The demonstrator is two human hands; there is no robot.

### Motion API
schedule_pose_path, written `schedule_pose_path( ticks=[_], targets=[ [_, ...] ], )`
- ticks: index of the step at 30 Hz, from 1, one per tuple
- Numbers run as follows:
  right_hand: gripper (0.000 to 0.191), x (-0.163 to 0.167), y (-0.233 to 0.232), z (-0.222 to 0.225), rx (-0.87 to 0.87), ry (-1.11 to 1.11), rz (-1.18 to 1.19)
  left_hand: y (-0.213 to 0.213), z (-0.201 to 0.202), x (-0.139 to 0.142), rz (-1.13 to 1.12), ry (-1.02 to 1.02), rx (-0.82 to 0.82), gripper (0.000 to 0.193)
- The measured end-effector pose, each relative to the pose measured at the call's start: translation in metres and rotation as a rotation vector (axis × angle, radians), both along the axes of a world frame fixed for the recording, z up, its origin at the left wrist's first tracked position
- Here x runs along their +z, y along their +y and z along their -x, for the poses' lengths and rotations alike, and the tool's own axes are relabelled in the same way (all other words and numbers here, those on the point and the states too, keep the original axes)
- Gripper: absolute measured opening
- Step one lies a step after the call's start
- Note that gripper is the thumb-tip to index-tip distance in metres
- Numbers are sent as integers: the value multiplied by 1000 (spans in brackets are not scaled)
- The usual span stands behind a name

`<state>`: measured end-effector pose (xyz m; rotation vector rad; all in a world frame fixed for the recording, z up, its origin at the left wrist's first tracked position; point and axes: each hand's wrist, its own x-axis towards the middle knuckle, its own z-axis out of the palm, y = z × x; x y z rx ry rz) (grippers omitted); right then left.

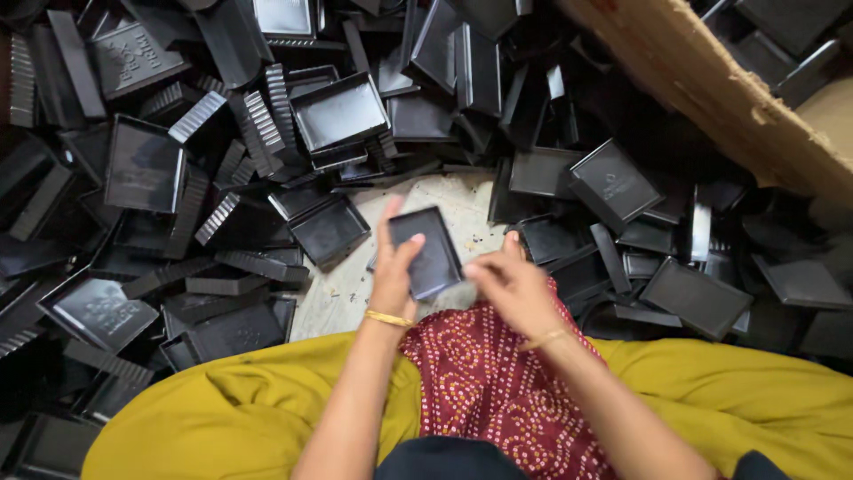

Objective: The person sits on the floor among a large pile of black plastic boxes and repeatedly picks up a base and a lid, fits the lid onto the base by hand, and sets the closed box back onto the pile. At the start they also handle a cardboard box of boxes.

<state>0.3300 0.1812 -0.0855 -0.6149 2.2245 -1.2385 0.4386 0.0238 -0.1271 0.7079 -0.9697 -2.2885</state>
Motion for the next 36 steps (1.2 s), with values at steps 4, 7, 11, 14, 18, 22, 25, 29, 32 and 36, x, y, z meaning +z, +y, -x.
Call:
schedule_pose_path(
  ticks=[4,7,11,14,18,22,25,29,32,36],
  targets=[
    [35,37,38,78,-58,1219,38,-19,-5,22,-298,247,-53,72],
    [40,36,47,142,-73,1122,-269,-12,-2,33,-393,267,-90,61],
    [46,27,64,173,70,825,-301,18,11,36,-492,401,-232,58],
    [33,39,73,165,-185,587,-254,39,21,31,-515,316,-223,60],
    [4,60,70,106,-201,553,50,50,29,21,-596,287,-230,60],
    [12,51,35,26,-15,236,114,56,25,16,-636,324,-252,56],
    [44,45,18,-4,146,316,-10,55,21,16,-496,242,-213,51],
    [63,43,15,-7,29,133,46,52,21,13,-495,207,-138,50],
    [67,37,19,-10,-37,-408,315,53,26,8,-351,103,-73,50],
    [87,21,19,-20,105,-271,280,57,26,4,-171,-7,-19,47]
  ],
)
